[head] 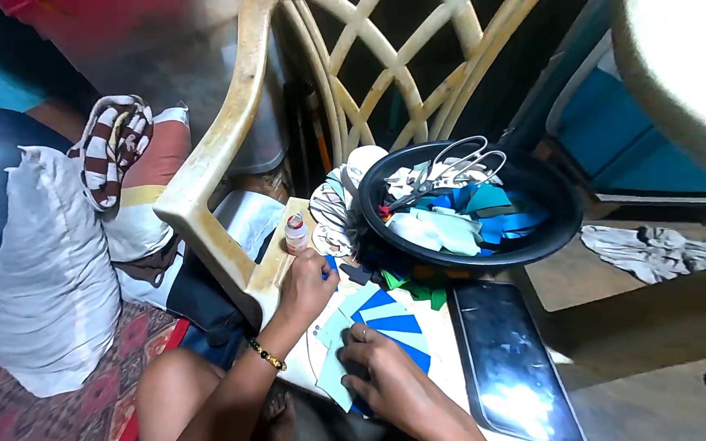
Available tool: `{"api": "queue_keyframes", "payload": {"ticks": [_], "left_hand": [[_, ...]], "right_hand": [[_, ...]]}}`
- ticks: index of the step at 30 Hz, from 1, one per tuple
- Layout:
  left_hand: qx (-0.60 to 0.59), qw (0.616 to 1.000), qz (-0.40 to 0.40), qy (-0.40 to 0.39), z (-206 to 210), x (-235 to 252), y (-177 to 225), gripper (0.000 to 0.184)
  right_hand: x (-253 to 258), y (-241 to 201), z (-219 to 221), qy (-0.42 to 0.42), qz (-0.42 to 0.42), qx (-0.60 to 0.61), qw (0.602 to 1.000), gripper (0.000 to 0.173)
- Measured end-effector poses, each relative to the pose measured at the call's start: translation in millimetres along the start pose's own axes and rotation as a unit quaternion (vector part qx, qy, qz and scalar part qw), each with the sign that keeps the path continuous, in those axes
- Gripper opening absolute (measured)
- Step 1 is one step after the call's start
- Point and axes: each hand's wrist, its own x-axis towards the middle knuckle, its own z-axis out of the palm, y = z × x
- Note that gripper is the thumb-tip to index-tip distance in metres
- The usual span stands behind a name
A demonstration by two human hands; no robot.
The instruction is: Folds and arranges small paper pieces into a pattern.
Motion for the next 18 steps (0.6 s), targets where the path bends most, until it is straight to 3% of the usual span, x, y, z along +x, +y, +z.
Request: {"api": "queue_keyframes", "payload": {"ticks": [5,8,14,18], "left_hand": [[-0.107,0.988,-0.103,0.052,-17.8,-5.0,0.3,0.013],[-0.251,0.948,-0.165,0.105,-18.7,-9.2,-12.7,0.008],[-0.428,0.859,-0.136,0.247,-22.2,-20.2,-21.7,0.006],[-0.523,0.813,-0.094,0.238,-32.8,-36.7,-2.8,0.013]], "right_hand": [[0.5,1.7,1.4,0.007,-0.014,-0.003,1.000,0.014],[0.2,1.7,2.0,0.014,-0.019,-0.006,1.000,0.014],[-0.5,2.3,2.4,0.017,-0.022,-0.006,1.000,0.014],[-2.1,5.3,-0.3,0.017,-0.034,0.012,0.999,0.013]]}}
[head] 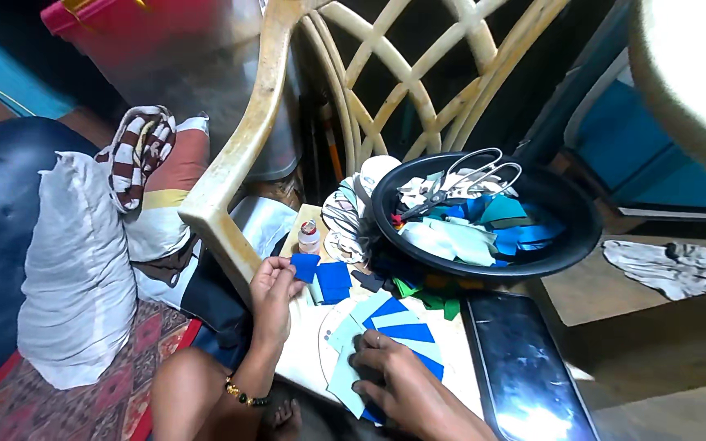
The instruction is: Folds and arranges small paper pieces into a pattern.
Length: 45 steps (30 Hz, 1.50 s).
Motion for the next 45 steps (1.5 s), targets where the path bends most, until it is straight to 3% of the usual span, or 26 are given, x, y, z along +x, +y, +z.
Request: {"api": "queue_keyframes", "payload": {"ticks": [3,6,8,11,16,23,28,35,38,42,45], "left_hand": [[-0.084,0.992,-0.070,-0.061,1.3,-19.3,10.9,0.020],[-0.147,0.970,-0.141,-0.134,0.3,-38.8,14.4,0.022],[-0.168,0.959,-0.158,-0.165,0.3,-49.8,12.2,0.022],[-0.158,0.958,-0.145,-0.187,-0.9,-59.6,8.1,0.019],[-0.063,0.978,-0.100,-0.172,-5.7,-67.6,7.5,0.033],[-0.049,0.978,-0.098,-0.179,-17.3,-72.3,8.2,0.022],[-0.005,0.984,-0.029,-0.176,-23.2,-75.4,0.6,0.036],[0.098,0.983,0.010,-0.157,-25.1,-84.5,5.7,0.033],[0.151,0.960,0.147,-0.184,-33.3,-88.8,-7.2,0.021],[0.301,0.873,0.345,-0.167,-41.3,-96.4,-21.8,0.010],[0.279,0.873,0.345,-0.202,-50.0,-102.1,-29.4,0.019]], "right_hand": [[0.3,10.9,5.9,0.140,-0.052,0.046,0.988,0.013],[4.8,9.3,6.1,0.248,-0.024,0.182,0.951,0.042],[4.0,3.1,0.7,0.229,-0.002,0.318,0.920,0.061],[3.5,-5.0,-5.4,0.195,0.038,0.444,0.874,0.053],[2.3,-3.1,-8.0,0.205,0.048,0.406,0.889,0.038],[1.8,-1.7,-12.0,0.207,0.051,0.377,0.901,0.036],[1.4,0.3,-11.4,0.201,0.042,0.360,0.910,0.034],[0.2,-4.3,-12.6,0.218,0.060,0.341,0.912,0.032],[0.3,0.2,-12.9,0.222,0.045,0.344,0.911,0.025],[0.8,1.5,-13.4,0.219,0.043,0.355,0.908,0.016],[1.7,2.0,-9.9,0.231,0.019,0.355,0.906,0.016]]}}
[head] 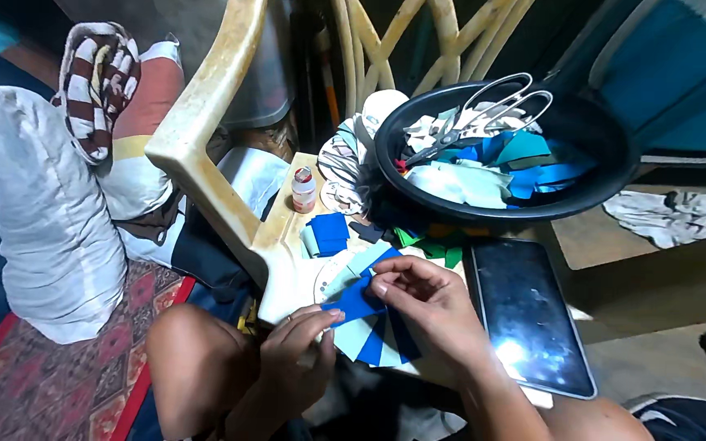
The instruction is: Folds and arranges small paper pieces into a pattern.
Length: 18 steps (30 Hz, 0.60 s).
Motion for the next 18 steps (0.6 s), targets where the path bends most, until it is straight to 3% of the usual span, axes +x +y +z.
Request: {"api": "queue_keyframes", "payload": {"ticks": [4,8,11,13,18], "left_hand": [[-0.177,0.979,-0.098,0.021,3.2,-3.8,7.2,0.032],[-0.313,0.909,-0.265,0.075,10.4,7.7,21.3,0.057],[-0.361,0.841,-0.401,0.018,2.1,20.6,24.3,0.063],[-0.380,0.816,-0.436,-0.023,-3.4,25.5,24.5,0.055],[-0.341,0.847,-0.407,-0.037,-5.2,26.2,26.5,0.036]], "right_hand": [[-1.8,1.4,2.5,-0.019,-0.026,0.019,0.999,0.032],[-3.4,2.2,3.7,-0.045,-0.039,0.041,0.997,0.033],[-3.7,2.6,2.4,-0.071,-0.035,0.045,0.996,0.032],[-4.0,3.0,1.6,-0.085,-0.034,0.040,0.995,0.031],[-2.7,3.6,-0.1,-0.097,-0.009,0.032,0.995,0.030]]}}
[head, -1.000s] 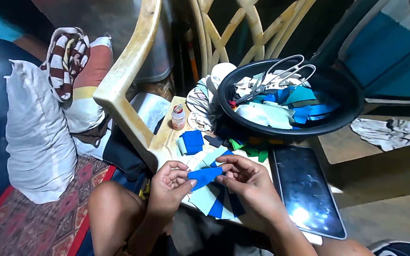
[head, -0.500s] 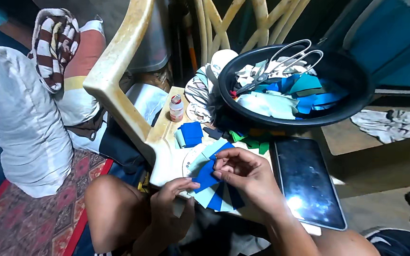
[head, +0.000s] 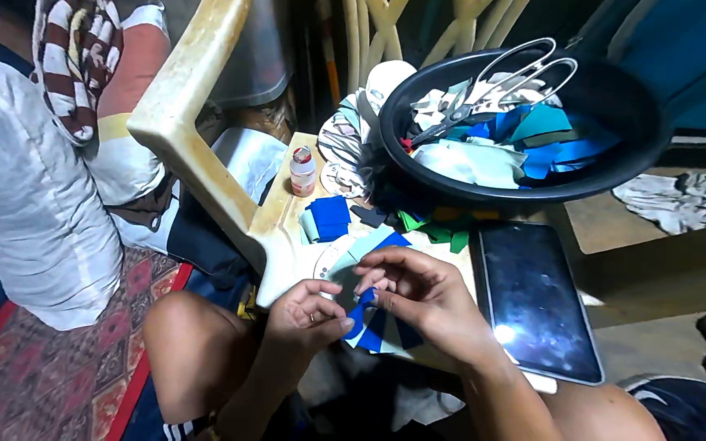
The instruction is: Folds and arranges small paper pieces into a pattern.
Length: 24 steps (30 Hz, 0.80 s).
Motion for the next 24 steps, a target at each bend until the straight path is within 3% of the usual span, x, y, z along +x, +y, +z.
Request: {"api": "queue_keyframes", "payload": {"ticks": [6,10,14,17,19,22,24], "left_hand": [[0.060,0.997,0.033,0.019,-3.3,-1.0,-6.5,0.014],[0.049,0.999,0.013,0.002,-7.6,-2.1,-7.7,0.022],[0.122,0.991,0.051,0.000,-12.2,-3.4,-11.4,0.007],[0.160,0.983,0.085,0.001,-10.9,-3.8,-12.3,0.007],[0.206,0.971,0.121,0.015,-8.4,-4.9,-14.7,0.019],[0.384,0.892,0.231,0.064,-2.3,-6.7,-19.7,0.044],[0.406,0.870,0.265,0.083,3.4,-7.6,-20.4,0.049]], "right_hand": [[0.6,-1.6,3.9,0.034,0.046,-0.055,0.997,0.028],[0.5,2.9,5.9,0.034,0.058,-0.107,0.992,0.027],[0.6,5.9,5.1,0.029,0.064,-0.135,0.988,0.024],[0.6,5.0,5.1,0.022,0.060,-0.127,0.990,0.022],[0.6,0.8,6.6,0.018,0.056,-0.089,0.994,0.022],[-0.2,-3.4,10.6,0.010,0.037,-0.038,0.999,0.023],[-0.8,-4.9,13.2,0.004,0.021,-0.018,1.000,0.021]]}}
